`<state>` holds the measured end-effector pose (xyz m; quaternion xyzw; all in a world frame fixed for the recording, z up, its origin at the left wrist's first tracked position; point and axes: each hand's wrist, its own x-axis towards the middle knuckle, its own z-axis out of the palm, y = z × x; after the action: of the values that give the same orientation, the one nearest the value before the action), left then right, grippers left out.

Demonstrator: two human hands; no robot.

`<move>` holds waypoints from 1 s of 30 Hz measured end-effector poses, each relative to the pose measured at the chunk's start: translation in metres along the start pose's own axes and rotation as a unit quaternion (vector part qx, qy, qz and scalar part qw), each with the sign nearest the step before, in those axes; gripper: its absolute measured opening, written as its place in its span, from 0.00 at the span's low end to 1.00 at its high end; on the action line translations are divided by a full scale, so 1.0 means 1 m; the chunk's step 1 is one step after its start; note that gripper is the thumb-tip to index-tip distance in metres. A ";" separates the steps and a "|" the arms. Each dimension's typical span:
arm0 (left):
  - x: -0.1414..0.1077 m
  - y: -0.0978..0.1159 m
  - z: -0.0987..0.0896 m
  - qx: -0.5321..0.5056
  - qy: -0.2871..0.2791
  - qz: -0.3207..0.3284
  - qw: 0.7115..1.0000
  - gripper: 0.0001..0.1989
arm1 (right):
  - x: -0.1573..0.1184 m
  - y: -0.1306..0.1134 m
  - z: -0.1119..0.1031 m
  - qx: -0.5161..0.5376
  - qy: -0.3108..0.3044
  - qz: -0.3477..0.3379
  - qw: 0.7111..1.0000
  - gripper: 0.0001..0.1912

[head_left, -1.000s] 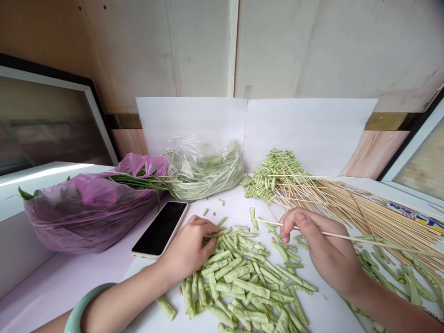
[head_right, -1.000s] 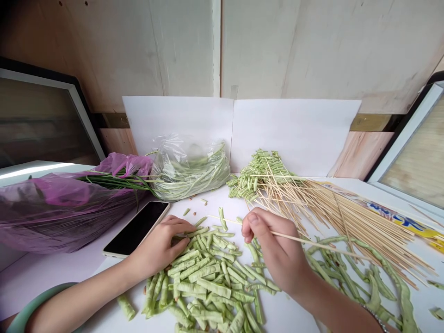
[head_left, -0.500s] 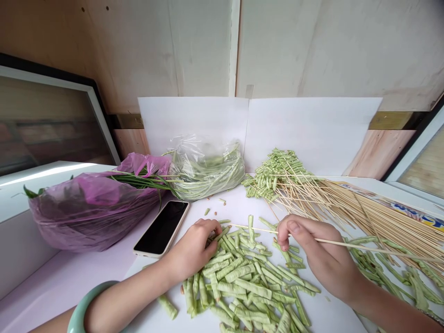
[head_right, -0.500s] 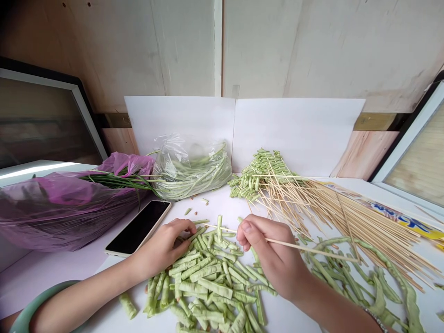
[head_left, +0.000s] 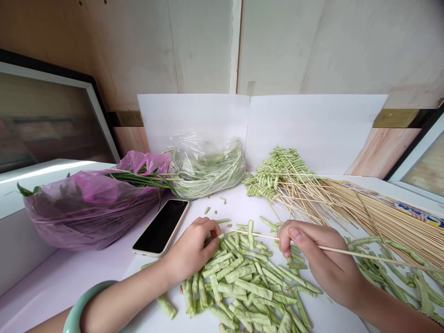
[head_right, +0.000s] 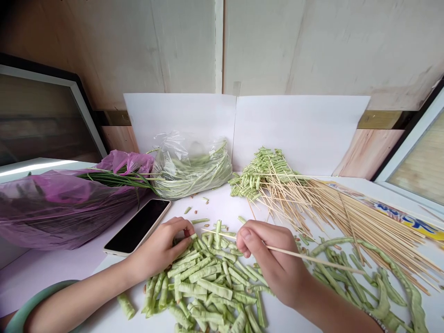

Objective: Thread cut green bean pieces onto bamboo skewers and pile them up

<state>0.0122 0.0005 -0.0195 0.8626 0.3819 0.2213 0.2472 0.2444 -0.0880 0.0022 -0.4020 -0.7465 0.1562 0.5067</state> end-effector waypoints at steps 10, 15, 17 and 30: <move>0.003 -0.006 0.007 -0.371 0.124 -0.049 0.919 0.09 | -0.004 -0.010 0.000 0.022 -0.008 -0.064 0.998 0.18; 0.005 -0.004 0.007 -0.448 0.115 -0.043 0.886 0.12 | -0.005 -0.011 0.002 0.008 -0.019 -0.068 0.997 0.20; 0.005 -0.004 0.007 -0.454 0.115 -0.049 0.882 0.12 | -0.005 -0.011 0.002 0.008 -0.019 -0.071 0.997 0.20; 0.003 -0.005 0.008 -0.445 0.138 -0.059 0.883 0.14 | -0.007 -0.013 0.001 -0.013 -0.046 -0.078 0.996 0.18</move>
<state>0.0159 0.0038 -0.0278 0.5985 0.3235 0.4697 0.5626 0.2388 -0.1015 0.0058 -0.3412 -0.8002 0.1253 0.4770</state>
